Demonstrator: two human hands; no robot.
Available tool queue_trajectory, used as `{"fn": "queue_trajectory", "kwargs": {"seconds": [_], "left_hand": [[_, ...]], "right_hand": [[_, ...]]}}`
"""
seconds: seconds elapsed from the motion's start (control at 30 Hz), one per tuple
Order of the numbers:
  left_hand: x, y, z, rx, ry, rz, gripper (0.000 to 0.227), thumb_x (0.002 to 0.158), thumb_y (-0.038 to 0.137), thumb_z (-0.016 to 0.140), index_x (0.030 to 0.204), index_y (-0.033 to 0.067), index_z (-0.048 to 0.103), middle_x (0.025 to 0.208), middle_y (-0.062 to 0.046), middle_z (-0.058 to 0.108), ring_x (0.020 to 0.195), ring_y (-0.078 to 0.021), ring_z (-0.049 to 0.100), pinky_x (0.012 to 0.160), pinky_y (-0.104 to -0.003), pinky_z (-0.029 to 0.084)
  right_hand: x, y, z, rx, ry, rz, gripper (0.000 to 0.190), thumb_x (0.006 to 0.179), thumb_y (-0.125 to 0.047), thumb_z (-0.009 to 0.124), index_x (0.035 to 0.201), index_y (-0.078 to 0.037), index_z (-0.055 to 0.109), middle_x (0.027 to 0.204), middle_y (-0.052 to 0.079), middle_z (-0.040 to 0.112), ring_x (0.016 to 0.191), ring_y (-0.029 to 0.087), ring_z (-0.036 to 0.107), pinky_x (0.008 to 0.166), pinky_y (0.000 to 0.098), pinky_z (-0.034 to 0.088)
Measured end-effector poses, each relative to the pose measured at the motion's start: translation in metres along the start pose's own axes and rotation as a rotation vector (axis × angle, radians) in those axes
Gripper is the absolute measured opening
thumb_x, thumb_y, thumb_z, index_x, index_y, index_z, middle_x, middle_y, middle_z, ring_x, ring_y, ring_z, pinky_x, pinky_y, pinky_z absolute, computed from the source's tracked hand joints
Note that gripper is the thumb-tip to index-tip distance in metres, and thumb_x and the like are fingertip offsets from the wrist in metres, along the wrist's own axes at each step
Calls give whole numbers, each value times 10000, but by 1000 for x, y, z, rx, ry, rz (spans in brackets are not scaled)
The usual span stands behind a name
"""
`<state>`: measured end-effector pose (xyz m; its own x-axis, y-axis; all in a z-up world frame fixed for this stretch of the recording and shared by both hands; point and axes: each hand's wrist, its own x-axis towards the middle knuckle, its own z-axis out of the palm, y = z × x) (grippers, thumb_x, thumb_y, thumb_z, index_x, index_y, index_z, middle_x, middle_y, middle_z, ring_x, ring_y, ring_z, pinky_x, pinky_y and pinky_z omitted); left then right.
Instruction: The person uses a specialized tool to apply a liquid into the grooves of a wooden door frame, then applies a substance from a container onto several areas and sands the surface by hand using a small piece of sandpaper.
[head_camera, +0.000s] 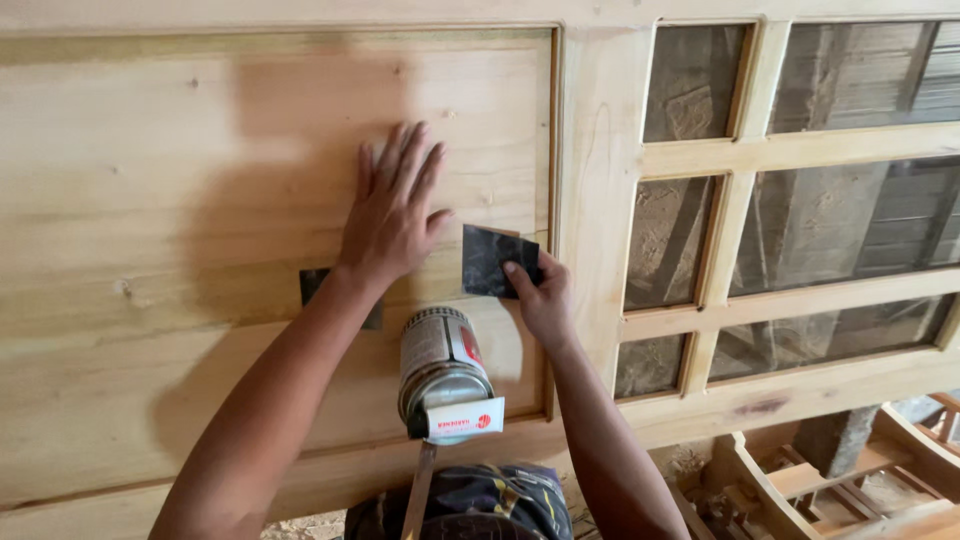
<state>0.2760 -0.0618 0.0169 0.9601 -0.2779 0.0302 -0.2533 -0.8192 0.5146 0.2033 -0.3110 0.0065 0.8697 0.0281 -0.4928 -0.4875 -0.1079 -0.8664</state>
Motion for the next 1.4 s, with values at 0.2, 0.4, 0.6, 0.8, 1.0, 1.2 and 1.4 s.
{"fn": "queue_trajectory", "kwargs": {"seconds": [0.2, 0.4, 0.6, 0.8, 1.0, 1.2, 1.4], "left_hand": [[44, -6, 8, 84, -45, 56, 820, 1016, 583, 552, 1586, 15, 391, 1681, -153, 300, 1554, -363, 222, 1238, -633, 208], [38, -3, 7, 40, -46, 42, 792, 1047, 543, 522, 1559, -46, 387, 1640, -236, 351, 1546, -391, 298, 1261, -590, 234], [24, -5, 18, -63, -43, 100, 668, 1024, 406, 638, 1507, -24, 472, 1608, -239, 414, 1532, -391, 335, 1271, -574, 240], [12, -1, 23, -123, -133, 298, 444, 1008, 285, 666, 1380, 44, 634, 1538, -194, 531, 1494, -336, 426, 1268, -530, 271], [10, -6, 20, -150, -145, 303, 418, 1011, 280, 637, 1366, 61, 657, 1527, -181, 535, 1479, -328, 438, 1257, -530, 278], [20, -4, 26, -12, -249, 330, 593, 1053, 522, 477, 1527, 165, 488, 1641, -113, 375, 1546, -292, 287, 1269, -570, 166], [51, -34, 27, 148, 132, -69, 796, 1130, 681, 198, 1672, 128, 14, 1746, -112, 43, 1624, -327, 52, 1327, -586, 33]], "right_hand": [[-10, -6, 8, 96, 74, 140, 122, 964, -56, 656, 1058, 12, 696, 818, 9, 694, 698, 60, 622, 565, 232, 533], [-16, -16, 9, -213, 53, -112, 63, 954, -33, 671, 923, 21, 678, 775, 81, 633, 662, 133, 597, 573, 275, 514], [-21, 2, 6, -253, 147, -364, 85, 913, -37, 668, 943, 43, 669, 822, 131, 659, 690, 252, 633, 629, 343, 498], [-25, 21, -2, -308, 191, -492, 153, 887, -71, 697, 939, 63, 648, 854, 187, 689, 791, 316, 694, 765, 391, 571], [-32, 27, -5, -292, 194, -387, 164, 814, -56, 715, 881, 85, 664, 745, 161, 676, 654, 253, 670, 617, 322, 548], [-31, 29, -4, -308, 216, -386, 150, 806, -54, 738, 843, 66, 655, 696, 130, 650, 596, 231, 615, 560, 317, 490], [-29, 27, -1, -285, 204, -427, 109, 854, -27, 709, 878, 58, 644, 787, 152, 679, 676, 255, 653, 622, 337, 519]]}}
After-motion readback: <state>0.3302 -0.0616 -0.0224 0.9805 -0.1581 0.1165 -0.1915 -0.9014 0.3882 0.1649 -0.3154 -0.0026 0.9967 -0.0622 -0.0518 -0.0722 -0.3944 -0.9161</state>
